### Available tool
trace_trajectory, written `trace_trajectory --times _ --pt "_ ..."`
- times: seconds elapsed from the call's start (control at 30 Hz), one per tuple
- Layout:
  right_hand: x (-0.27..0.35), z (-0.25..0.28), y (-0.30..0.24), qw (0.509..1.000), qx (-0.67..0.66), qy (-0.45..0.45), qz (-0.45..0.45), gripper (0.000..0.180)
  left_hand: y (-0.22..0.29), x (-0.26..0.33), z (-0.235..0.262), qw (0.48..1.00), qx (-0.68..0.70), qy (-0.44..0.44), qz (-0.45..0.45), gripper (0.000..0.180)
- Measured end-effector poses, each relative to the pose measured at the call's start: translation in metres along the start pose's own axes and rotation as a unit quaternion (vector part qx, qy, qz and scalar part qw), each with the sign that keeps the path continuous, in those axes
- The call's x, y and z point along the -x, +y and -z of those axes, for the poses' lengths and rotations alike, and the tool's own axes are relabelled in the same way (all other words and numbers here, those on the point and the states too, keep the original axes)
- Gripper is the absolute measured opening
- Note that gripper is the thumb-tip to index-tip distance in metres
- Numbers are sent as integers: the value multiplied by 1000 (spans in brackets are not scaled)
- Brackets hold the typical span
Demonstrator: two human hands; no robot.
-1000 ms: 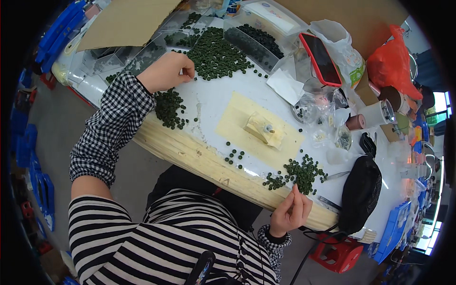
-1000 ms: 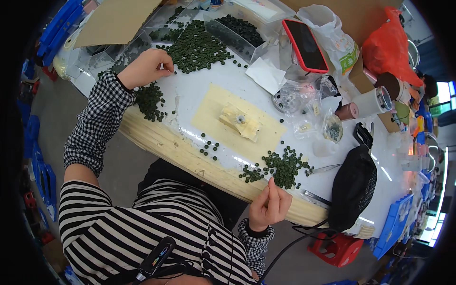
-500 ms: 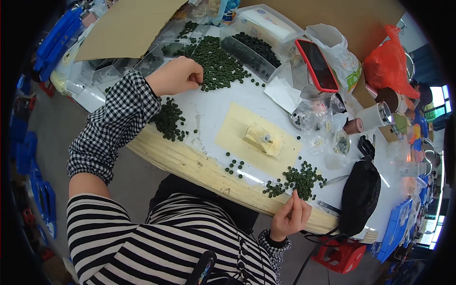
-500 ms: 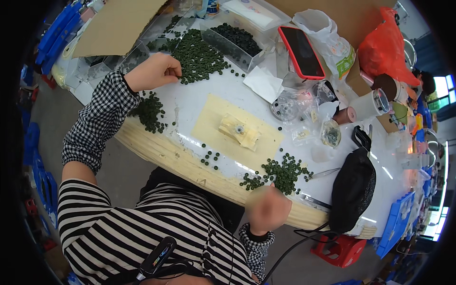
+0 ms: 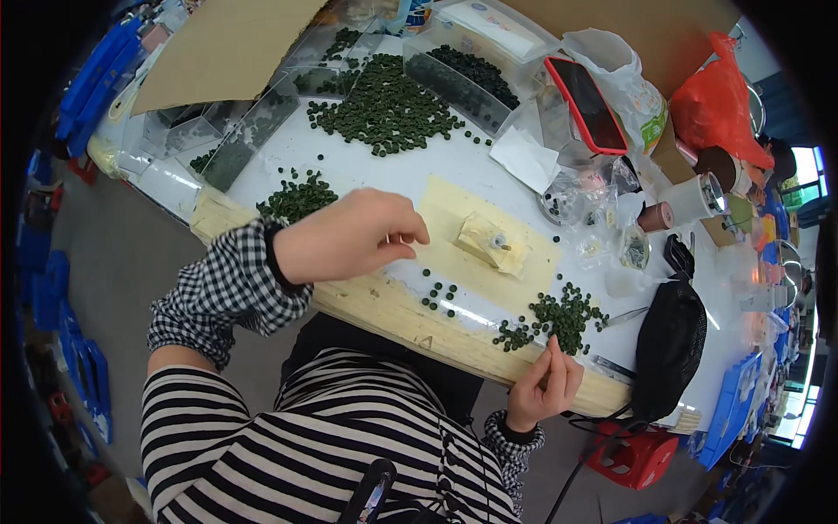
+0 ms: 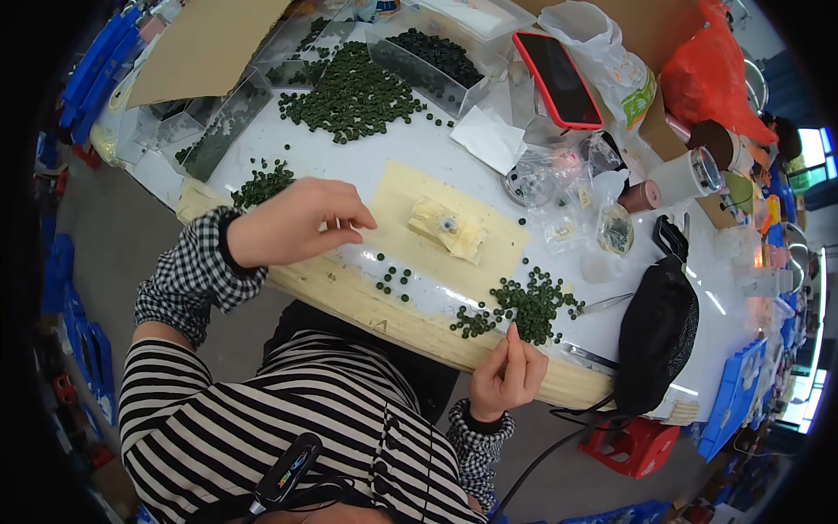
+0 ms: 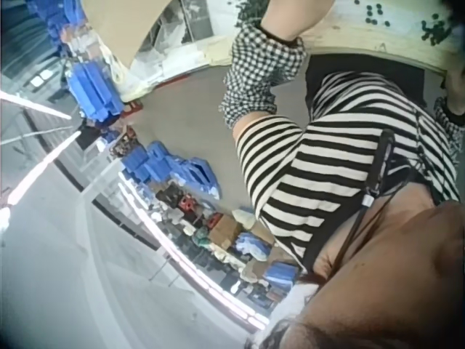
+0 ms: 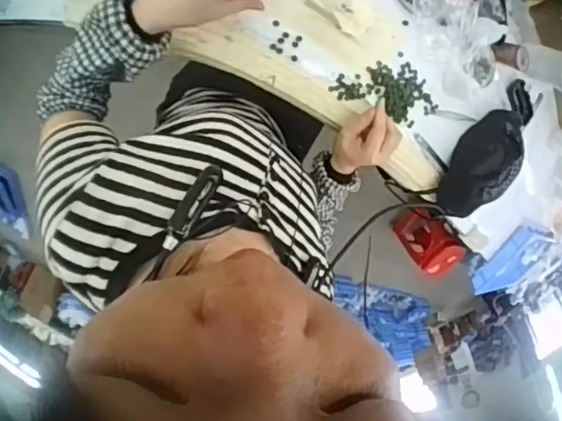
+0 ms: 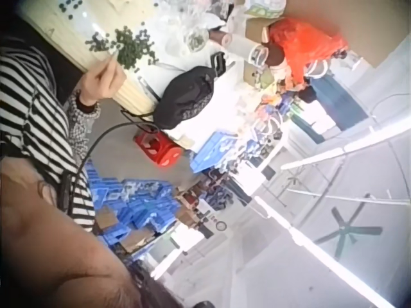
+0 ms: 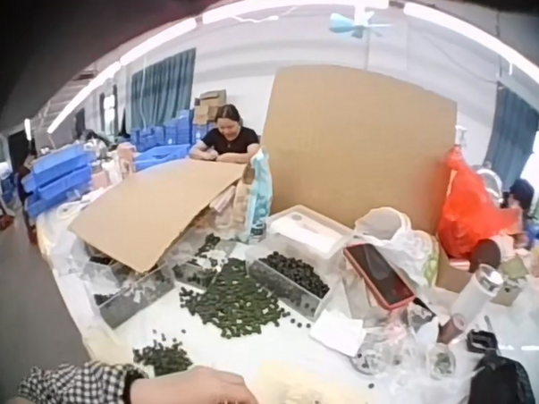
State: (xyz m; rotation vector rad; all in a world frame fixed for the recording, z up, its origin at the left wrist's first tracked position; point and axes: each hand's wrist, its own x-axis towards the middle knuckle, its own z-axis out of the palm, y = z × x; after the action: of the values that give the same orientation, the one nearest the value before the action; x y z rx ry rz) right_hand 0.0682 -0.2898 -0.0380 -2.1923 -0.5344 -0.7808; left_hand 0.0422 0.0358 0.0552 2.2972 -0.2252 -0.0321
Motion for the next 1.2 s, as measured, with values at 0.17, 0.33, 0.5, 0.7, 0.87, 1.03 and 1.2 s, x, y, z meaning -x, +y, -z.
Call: trace_trajectory --times 0.17,0.33,0.5,0.7,0.87,1.03,1.2 --pt "-1 1 -1 1000 -14 -9 1 25 -5 14 -51 994 -62 83 -44 18" --pt "-9 2 -15 996 -64 14 -57 25 -4 15 -58 995 -26 93 -23 17" --pt "-47 -15 -52 993 -109 -21 31 20 10 6 -56 912 385 127 61 17" --pt "-95 -46 -67 991 -79 -55 91 21 -3 -11 -61 727 678 85 64 23" --pt "-101 -55 -69 991 -64 -91 77 25 -11 -14 -67 690 717 67 73 24" --pt "-99 -61 -65 989 -62 -106 83 23 -11 -13 -70 683 725 61 69 22" --pt "-103 -48 -75 993 -93 -37 57 19 -8 -12 -69 681 726 53 84 19"
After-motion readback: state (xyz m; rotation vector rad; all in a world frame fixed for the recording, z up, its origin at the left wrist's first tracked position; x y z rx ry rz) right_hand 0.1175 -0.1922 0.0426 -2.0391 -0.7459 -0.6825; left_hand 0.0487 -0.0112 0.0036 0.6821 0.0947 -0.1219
